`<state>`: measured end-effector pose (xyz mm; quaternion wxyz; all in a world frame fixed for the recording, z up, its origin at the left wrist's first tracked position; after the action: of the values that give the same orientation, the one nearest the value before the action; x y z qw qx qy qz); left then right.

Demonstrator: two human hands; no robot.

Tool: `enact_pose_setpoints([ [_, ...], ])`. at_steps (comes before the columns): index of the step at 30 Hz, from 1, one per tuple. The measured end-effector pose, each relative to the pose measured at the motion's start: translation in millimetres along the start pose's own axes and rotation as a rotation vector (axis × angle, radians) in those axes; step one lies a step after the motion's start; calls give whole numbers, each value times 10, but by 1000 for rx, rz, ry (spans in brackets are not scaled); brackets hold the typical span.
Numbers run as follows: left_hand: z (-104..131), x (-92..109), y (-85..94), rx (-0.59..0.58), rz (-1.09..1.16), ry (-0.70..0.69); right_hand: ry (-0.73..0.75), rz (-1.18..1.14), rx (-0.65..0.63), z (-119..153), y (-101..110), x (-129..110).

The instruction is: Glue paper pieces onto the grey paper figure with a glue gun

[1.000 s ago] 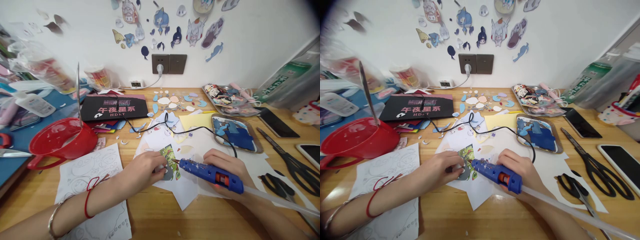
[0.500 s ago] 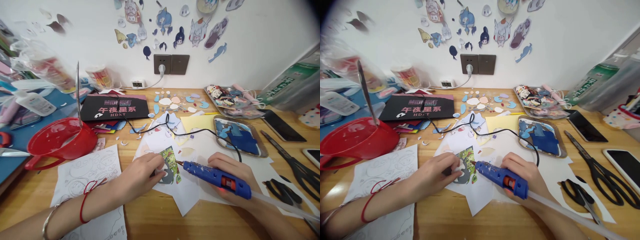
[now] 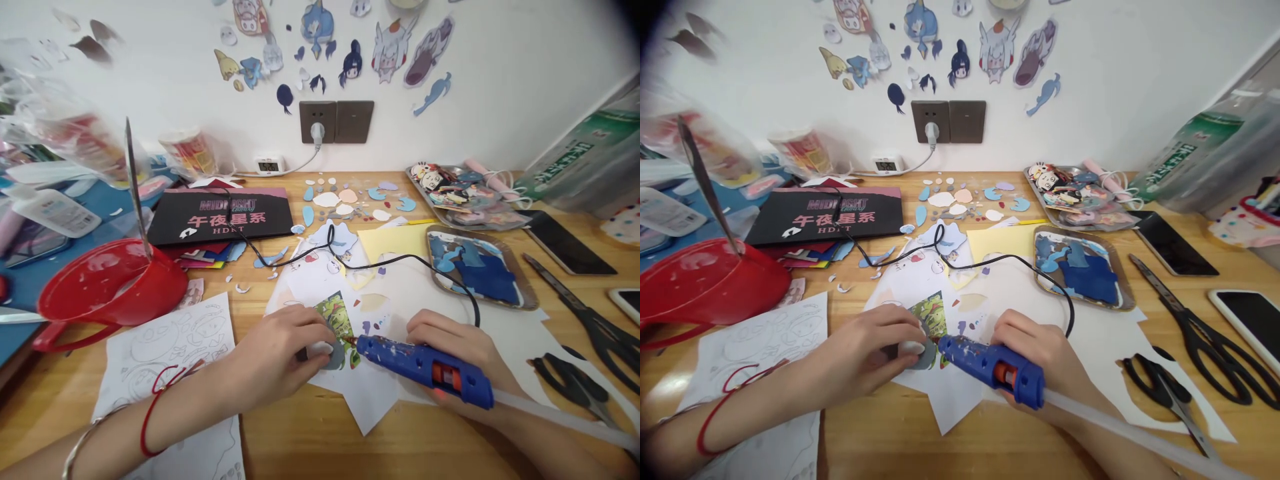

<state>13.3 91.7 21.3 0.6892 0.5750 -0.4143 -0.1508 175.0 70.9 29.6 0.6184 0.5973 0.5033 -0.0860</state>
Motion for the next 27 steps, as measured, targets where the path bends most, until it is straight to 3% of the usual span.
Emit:
enact_pose_setpoints([
  [10,-15,-40,-39,24,74,-20,2,-10,27,-23,39,-33],
  [17,-45,-55,27,33,103,-121,1,-17,-100,-89,-119,-59],
  [27,-45,-55,28,36,91,-181,-6,31,-149,-127,-221,-52],
])
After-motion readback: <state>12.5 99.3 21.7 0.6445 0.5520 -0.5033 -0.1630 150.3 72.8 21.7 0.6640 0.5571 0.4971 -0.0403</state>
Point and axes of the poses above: each hand's wrist, its own z-axis away from the middle knuckle, its own y-axis out of the back of the hand, x = y × z, the point moved 9 cm from there along -z, towards the middle knuckle, and after that the axes turned 14 degrees about -z, right-handed, at the moved point
